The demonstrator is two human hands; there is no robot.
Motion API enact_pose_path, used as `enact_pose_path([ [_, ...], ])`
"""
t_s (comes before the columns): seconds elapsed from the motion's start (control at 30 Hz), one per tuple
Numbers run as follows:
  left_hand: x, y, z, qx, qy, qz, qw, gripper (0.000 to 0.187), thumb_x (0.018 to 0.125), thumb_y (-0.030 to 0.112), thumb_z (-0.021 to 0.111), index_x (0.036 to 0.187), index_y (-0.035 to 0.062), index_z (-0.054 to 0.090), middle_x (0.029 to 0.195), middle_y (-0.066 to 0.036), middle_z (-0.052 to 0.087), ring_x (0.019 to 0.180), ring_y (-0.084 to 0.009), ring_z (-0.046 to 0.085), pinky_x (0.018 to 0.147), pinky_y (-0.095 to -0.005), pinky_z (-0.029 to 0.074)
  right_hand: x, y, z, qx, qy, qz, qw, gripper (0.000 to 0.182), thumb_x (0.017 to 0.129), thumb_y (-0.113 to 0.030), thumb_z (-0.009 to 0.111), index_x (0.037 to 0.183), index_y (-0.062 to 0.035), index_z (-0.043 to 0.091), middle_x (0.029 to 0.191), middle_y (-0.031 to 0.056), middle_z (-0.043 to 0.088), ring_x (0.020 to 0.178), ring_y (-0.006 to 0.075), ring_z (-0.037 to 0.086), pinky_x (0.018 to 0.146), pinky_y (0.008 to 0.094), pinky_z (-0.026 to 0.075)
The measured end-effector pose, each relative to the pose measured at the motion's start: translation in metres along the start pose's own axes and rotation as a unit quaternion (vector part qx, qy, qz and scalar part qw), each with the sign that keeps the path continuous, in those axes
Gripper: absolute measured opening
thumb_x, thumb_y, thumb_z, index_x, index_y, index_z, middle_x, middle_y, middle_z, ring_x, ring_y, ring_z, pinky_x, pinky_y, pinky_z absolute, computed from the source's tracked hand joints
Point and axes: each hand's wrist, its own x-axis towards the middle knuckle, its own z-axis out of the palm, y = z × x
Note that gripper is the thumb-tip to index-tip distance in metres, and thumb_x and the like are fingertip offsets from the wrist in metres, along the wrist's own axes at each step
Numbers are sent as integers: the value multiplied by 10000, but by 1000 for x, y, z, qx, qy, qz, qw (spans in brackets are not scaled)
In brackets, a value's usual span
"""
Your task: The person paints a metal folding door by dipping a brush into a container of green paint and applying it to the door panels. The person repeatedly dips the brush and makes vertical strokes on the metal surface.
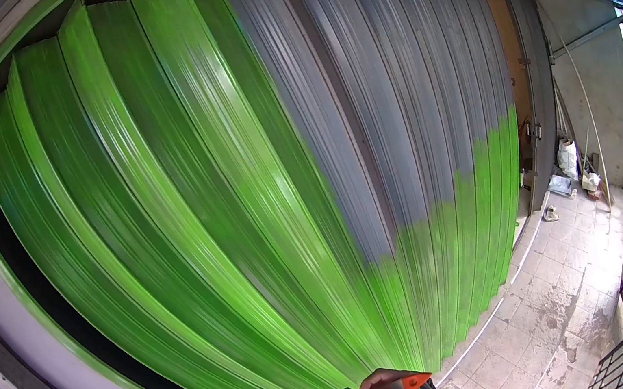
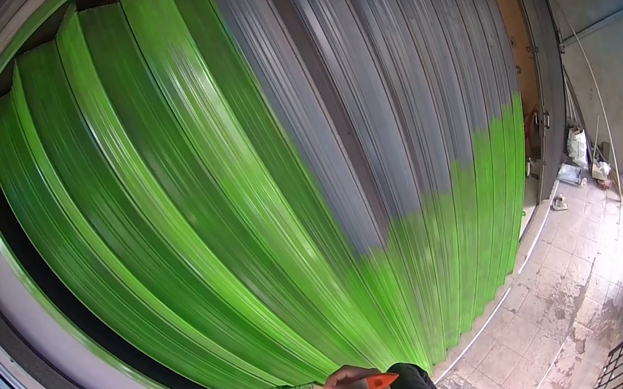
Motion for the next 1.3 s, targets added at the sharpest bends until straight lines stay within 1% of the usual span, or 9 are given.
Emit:
enact_pose_path([
  [0.23, 4, -4, 7, -22, -7, -1, 1000, 1007, 545, 113, 852, 1365, -23, 284, 1292, -210, 449, 1152, -278, 468, 965, -370, 394, -13, -55, 21, -279, -59, -141, 948, 338, 896, -183, 553, 1185, -14, 503, 962, 142, 642, 820, 280, 666, 665, 352, 558],
  [0.27, 6, -8, 9, -24, -11, 2, 1000, 1005, 545, 106, 851, 1365, -23, 284, 1288, -206, 452, 1147, -275, 472, 961, -367, 399, -11, -45, 15, -292, -61, -168, 939, 293, 864, -73, 575, 1138, 24, 536, 878, 137, 655, 729, 182, 658, 671, 282, 540],
  [0.33, 8, -14, 11, -28, -19, 4, 999, 999, 547, 93, 849, 1364, -23, 285, 1282, -200, 459, 1139, -270, 480, 952, -361, 409, -12, -60, 13, -402, -91, -203, 888, 405, 814, -92, 650, 1196, -35, 529, 973, 109, 659, 810, 177, 664, 681, 268, 541],
  [0.53, 14, -24, 26, 52, -28, 95, 994, 991, 541, 88, 850, 1349, -45, 292, 1239, -206, 494, 1110, -276, 517, 929, -363, 437, -8, -93, 2, -485, -155, -248, 824, 499, 726, -109, 741, 1190, -53, 566, 936, 50, 671, 593, 161, 620, 524, 261, 500],
  [0.6, 17, -20, 36, 110, 21, 162, 980, 1076, 470, 240, 876, 1321, -73, 298, 1144, -220, 527, 1016, -344, 548, 875, -413, 425, -11, -103, -2, -522, -176, -197, 811, 497, 784, -107, 682, 1252, -95, 517, 1007, 14, 659, 663, 101, 622, 599, 223, 521],
  [0.67, 16, -19, 43, 170, 34, 185, 967, 1051, 471, 251, 874, 1303, -75, 321, 1108, -214, 543, 992, -359, 550, 858, -417, 423, -19, -91, -7, -311, -117, -57, 941, 370, 830, -90, 635, 1191, -49, 562, 970, 75, 660, 694, 113, 631, 614, 233, 526],
  [0.77, 17, -11, 50, 157, 53, 171, 971, 1019, 476, 254, 870, 1284, -73, 342, 1091, -202, 548, 967, -363, 549, 844, -426, 423, -29, -75, -10, -163, -39, 9, 986, 255, 872, -66, 578, 1117, 3, 598, 917, 130, 652, 715, 146, 636, 630, 252, 532],
  [1.1, 26, -7, 63, 129, 41, 163, 977, 1044, 479, 233, 871, 1308, -71, 314, 1132, -209, 531, 1003, -366, 531, 883, -425, 402, -40, -17, -33, -8, 152, -50, 987, 314, 848, -169, 573, 1003, 102, 604, 742, 183, 634, 578, 216, 610, 535, 291, 504],
  [1.3, 34, -17, 71, 52, 31, 110, 992, 1081, 479, 214, 877, 1341, -55, 281, 1185, -220, 505, 1055, -351, 523, 907, -408, 418, 6, -52, -23, -87, 182, -220, 954, 365, 819, -138, 552, 1105, 88, 549, 841, 224, 638, 637, 264, 636, 559, 334, 539],
])
